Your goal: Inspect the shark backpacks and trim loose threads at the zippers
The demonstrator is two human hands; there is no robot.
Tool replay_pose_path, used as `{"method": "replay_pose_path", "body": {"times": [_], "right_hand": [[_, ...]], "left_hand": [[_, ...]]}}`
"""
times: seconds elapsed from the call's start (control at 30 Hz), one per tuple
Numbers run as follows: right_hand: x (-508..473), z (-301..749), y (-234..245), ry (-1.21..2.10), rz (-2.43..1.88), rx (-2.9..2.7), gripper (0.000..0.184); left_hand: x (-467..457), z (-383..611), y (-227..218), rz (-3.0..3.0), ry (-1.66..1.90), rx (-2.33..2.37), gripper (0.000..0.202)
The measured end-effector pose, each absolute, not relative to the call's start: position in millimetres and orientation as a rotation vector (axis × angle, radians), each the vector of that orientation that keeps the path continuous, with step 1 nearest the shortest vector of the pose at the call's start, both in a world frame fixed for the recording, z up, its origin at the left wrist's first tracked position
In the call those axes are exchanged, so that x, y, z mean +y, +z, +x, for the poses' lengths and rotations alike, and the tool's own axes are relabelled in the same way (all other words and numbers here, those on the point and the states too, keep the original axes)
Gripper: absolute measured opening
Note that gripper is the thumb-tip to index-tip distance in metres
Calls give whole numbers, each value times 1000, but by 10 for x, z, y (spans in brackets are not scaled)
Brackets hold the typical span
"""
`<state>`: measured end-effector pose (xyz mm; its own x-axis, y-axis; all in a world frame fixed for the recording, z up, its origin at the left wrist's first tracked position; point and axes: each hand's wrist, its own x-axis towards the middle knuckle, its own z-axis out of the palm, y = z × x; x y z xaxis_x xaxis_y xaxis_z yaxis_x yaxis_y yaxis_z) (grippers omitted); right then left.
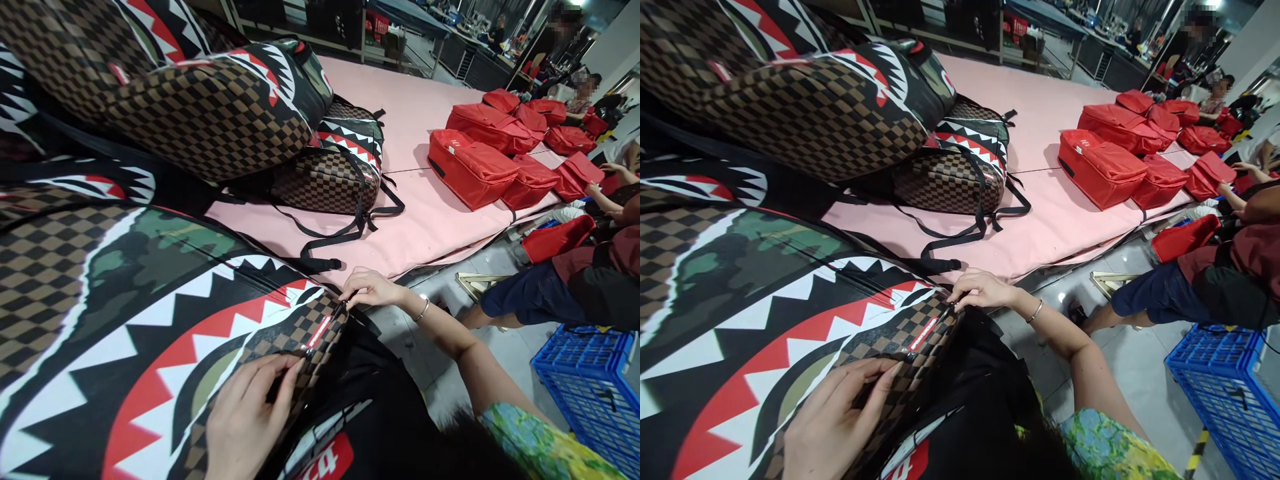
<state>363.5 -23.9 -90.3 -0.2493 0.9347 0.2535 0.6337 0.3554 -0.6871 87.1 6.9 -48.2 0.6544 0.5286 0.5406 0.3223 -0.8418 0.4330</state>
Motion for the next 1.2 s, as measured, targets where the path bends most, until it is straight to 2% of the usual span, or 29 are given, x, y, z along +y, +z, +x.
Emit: {"method": "replay_pose_path", "body": {"times": [0.33,0.5,0.87,1.07,1.2], "right_hand": [[-176,3586,-813,604,-1178,-2110,23],[-162,3468,-672,642,-1210,-2217,24],[-229,3299,-437,524,-1276,-2352,27],[-464,3203,-530,438,-1407,-2174,26],[-773,2990,-546,484,-1667,-1742,25]], "left_hand": [[48,851,-487,2569,943,748,5],[40,855,-487,2628,934,831,12],[58,954,-422,2582,537,1048,32],[89,982,-371,2487,345,1119,33],[86,968,-354,2421,306,1128,34]]}}
